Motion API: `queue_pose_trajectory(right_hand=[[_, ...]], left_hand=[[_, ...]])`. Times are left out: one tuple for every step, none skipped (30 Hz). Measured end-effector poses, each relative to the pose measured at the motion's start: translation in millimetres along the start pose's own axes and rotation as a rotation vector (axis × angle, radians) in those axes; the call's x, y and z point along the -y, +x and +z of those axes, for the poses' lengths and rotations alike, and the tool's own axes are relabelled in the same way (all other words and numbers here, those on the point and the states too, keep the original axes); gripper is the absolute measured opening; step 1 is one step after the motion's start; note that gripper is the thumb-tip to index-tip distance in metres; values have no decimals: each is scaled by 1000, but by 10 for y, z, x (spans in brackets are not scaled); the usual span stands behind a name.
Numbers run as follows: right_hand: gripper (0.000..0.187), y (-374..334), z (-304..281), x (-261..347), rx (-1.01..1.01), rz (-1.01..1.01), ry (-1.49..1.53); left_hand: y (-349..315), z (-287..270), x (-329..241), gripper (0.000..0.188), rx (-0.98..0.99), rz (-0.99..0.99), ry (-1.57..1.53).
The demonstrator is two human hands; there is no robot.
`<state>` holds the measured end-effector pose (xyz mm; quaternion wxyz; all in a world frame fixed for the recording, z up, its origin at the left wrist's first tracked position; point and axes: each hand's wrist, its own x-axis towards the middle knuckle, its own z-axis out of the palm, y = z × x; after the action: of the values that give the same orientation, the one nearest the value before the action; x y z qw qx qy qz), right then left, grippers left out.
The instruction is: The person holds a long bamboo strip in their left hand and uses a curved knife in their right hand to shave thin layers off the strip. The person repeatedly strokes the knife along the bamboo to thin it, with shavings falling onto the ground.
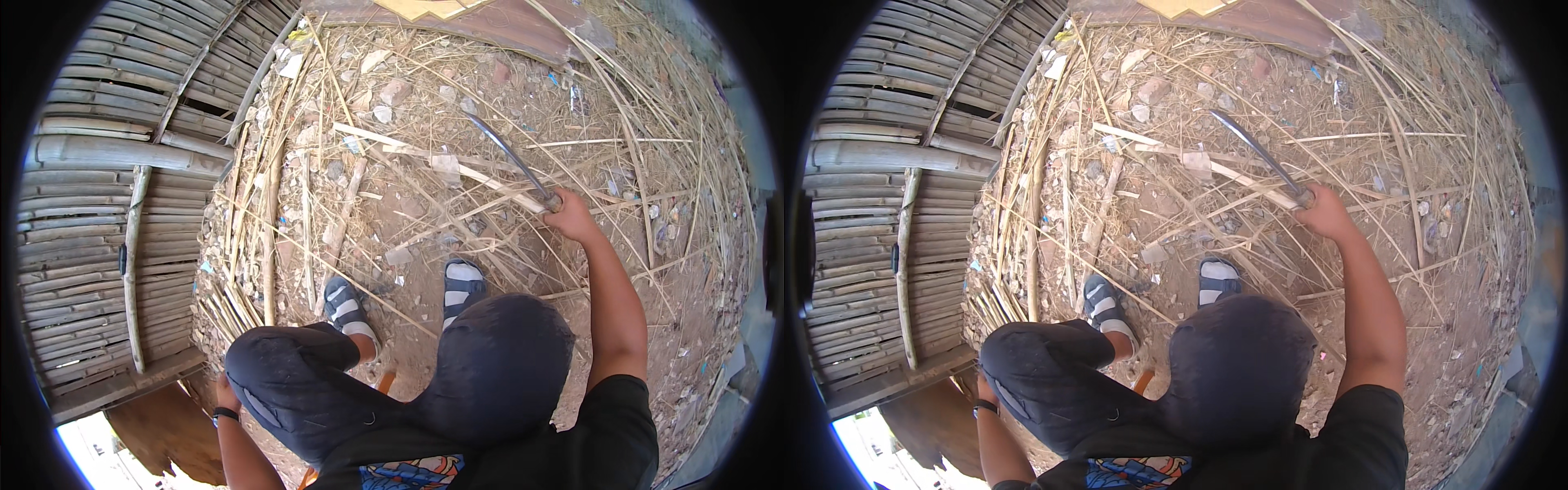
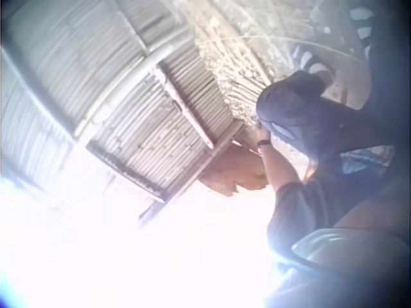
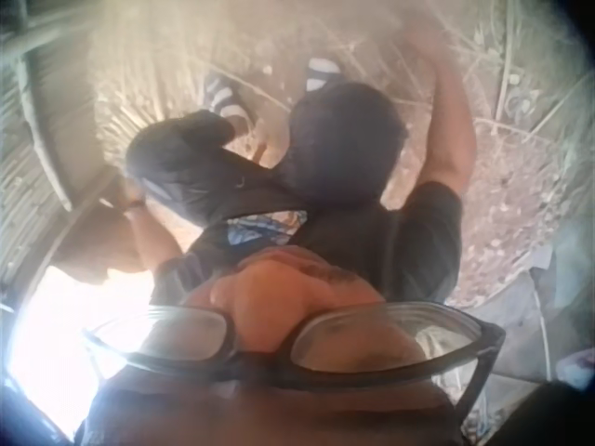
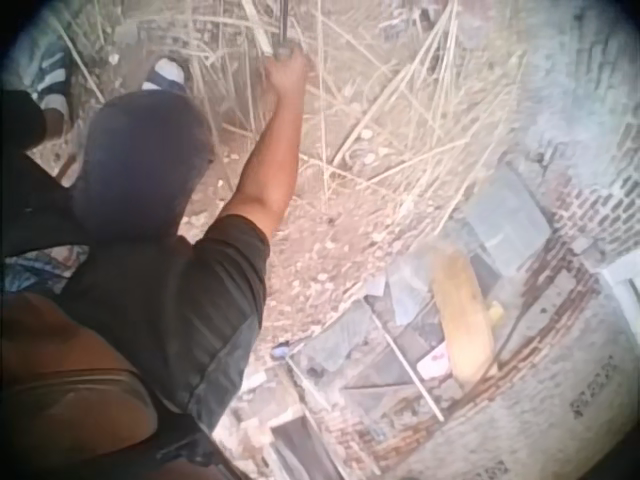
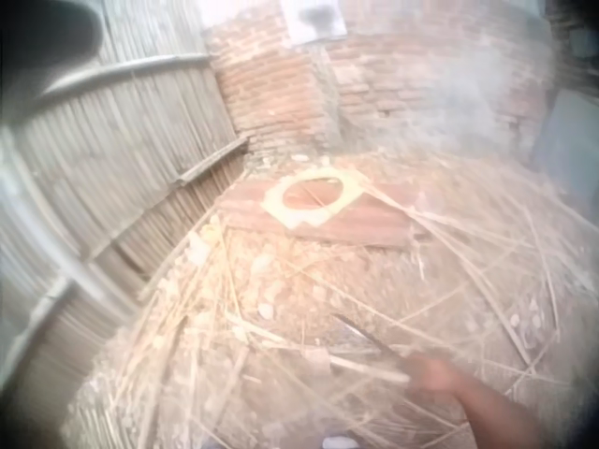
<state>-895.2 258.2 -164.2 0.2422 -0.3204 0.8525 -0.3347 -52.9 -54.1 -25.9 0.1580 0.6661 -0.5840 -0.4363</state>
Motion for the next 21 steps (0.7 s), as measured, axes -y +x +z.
queue_pose_trajectory(right_hand=[[53,-9,-67,4,15,8,7],[51,-81,-249,62,17,28,6],[48,-144,-398,114,23,48,0],[45,-145,-488,144,31,66,-61],[43,-127,-585,161,39,83,-119],[40,-129,-686,169,46,105,-181],[38,-127,-783,182,14,54,-244],[36,-136,-869,207,-16,3,-307],[34,-150,-954,240,-47,-47,-371],[35,-166,-1037,284,-49,-59,-440],[35,-189,-1110,376,-49,-70,-509],[35,-208,-1183,443,-49,-81,-577],[35,-216,-1259,469,-50,-98,-610],[35,-224,-1331,487,-47,-115,-642],[35,-236,-1406,503,-45,-132,-674],[36,-255,-1492,515,-69,-139,-684],[36,-271,-1564,519,-89,-149,-691],[36,-291,-1640,532,-110,-160,-698],[35,-319,-1734,555,-104,-112,-642],[35,-346,-1842,608,-99,-68,-587],[34,-382,-1927,617,-93,-19,-530]], left_hand=[[86,-4,-113,36,22,79,102],[249,85,-305,35,34,102,152],[367,168,-572,33,46,120,199],[406,228,-817,32,47,134,245],[409,287,-1000,32,46,107,168],[388,400,-1203,32,58,139,160],[367,485,-1382,32,65,175,151],[382,502,-1451,33,85,196,167],[379,527,-1504,33,97,220,164],[372,560,-1546,32,111,245,160],[359,596,-1558,32,123,268,156],[346,633,-1528,30,118,261,111],[345,648,-1481,30,126,279,113],[342,637,-1409,29,134,295,117],[338,619,-1333,29,141,311,120],[341,577,-1260,27,158,324,149],[325,544,-1188,27,136,319,166],[309,513,-1115,27,114,314,184],[297,482,-1044,27,92,309,201],[292,452,-973,27,91,310,171],[281,425,-970,27,88,276,153]])
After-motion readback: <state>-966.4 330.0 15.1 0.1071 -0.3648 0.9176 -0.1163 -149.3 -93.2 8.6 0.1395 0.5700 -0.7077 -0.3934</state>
